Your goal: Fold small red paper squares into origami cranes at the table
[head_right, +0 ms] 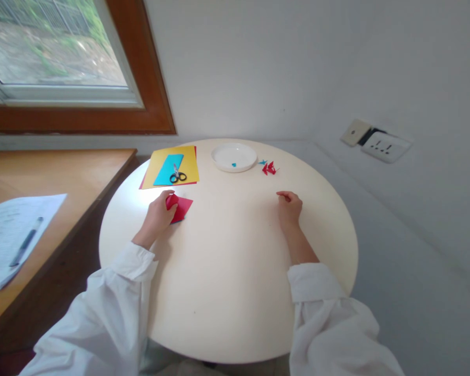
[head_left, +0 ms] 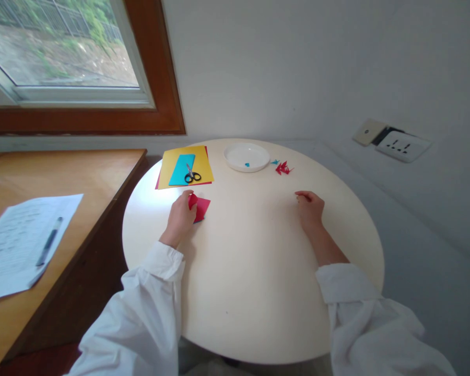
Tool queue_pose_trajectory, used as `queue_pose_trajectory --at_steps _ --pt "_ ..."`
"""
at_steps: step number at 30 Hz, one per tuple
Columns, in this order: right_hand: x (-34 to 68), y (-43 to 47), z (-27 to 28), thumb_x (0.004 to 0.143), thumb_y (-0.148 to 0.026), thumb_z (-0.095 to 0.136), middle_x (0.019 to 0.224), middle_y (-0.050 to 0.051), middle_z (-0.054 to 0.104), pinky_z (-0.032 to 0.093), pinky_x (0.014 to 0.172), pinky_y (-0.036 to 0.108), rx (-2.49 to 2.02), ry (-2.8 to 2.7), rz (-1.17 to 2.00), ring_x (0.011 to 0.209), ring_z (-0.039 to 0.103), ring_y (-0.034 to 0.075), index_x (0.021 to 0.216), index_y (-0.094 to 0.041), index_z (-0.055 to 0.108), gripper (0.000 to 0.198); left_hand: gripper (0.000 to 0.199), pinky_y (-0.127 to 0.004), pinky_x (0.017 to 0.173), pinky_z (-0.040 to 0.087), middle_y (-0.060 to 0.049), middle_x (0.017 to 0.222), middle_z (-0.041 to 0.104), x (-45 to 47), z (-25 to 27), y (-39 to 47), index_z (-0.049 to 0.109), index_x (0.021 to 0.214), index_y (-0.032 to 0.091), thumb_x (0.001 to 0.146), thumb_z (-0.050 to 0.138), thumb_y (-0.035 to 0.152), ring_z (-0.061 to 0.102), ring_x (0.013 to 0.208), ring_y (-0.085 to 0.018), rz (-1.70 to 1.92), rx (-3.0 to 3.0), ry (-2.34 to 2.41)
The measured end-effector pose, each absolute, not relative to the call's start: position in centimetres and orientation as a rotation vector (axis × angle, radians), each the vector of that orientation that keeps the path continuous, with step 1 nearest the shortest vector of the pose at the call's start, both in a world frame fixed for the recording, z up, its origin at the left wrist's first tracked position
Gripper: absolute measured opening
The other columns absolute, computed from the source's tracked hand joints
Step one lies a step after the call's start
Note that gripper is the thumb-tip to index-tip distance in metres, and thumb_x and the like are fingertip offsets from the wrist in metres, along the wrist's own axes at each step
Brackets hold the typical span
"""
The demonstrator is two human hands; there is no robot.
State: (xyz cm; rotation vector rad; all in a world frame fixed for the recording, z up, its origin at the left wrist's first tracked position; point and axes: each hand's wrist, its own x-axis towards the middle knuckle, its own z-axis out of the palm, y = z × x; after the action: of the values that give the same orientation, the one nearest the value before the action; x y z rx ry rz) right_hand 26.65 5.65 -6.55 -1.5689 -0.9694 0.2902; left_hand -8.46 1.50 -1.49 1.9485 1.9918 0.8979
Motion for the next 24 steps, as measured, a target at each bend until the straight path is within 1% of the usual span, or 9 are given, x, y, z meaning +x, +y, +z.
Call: queue_pose_trajectory --at_steps 3,8,16,24 --pt "26.6 5.6 -6.5 0.063 -0.024 0.049 0.068 0.003 0.06 0.04 0.058 0.029 -1.569 -0.973 0.288 0.063 0.052 0.016 0.071 -0.017 0.067 0.021 0.04 -0.033 0.078 0.049 -0.014 0.109 0.065 -8.7 -1.7 1.6 0.049 0.119 0.015 0.079 0.047 0.016 0.062 0.096 -0.025 0.945 1.935 1.967" --pt "26.6 5.7 -6.4 0.063 -0.021 0.048 0.072 0.004 0.061 0.042 0.061 0.03 -1.572 -0.974 0.29 0.067 0.054 0.016 0.07 -0.017 0.066 0.02 0.041 -0.036 0.083 0.048 -0.015 0.111 0.063 -8.8 -1.8 1.6 0.051 0.117 0.014 0.076 0.05 0.017 0.06 0.1 -0.027 0.82 2.024 1.932" --pt "26.5 5.6 -6.5 0.063 -0.021 0.048 0.073 0.004 0.061 0.042 0.063 0.031 -1.574 -0.989 0.284 0.068 0.054 0.017 0.07 -0.016 0.066 0.02 0.037 -0.035 0.082 0.047 -0.013 0.109 0.063 -8.4 -1.6 1.3 0.052 0.113 0.015 0.076 0.048 0.015 0.06 0.1 -0.025 0.804 2.04 1.899" --pt "26.4 5.5 -6.4 0.064 -0.022 0.048 0.072 0.004 0.06 0.043 0.064 0.032 -1.567 -1.013 0.28 0.07 0.054 0.018 0.07 -0.018 0.066 0.02 0.03 -0.033 0.072 0.047 -0.01 0.1 0.066 -8.1 -0.8 1.0 0.055 0.106 0.018 0.077 0.048 0.017 0.062 0.088 -0.024 0.911 1.884 1.969"
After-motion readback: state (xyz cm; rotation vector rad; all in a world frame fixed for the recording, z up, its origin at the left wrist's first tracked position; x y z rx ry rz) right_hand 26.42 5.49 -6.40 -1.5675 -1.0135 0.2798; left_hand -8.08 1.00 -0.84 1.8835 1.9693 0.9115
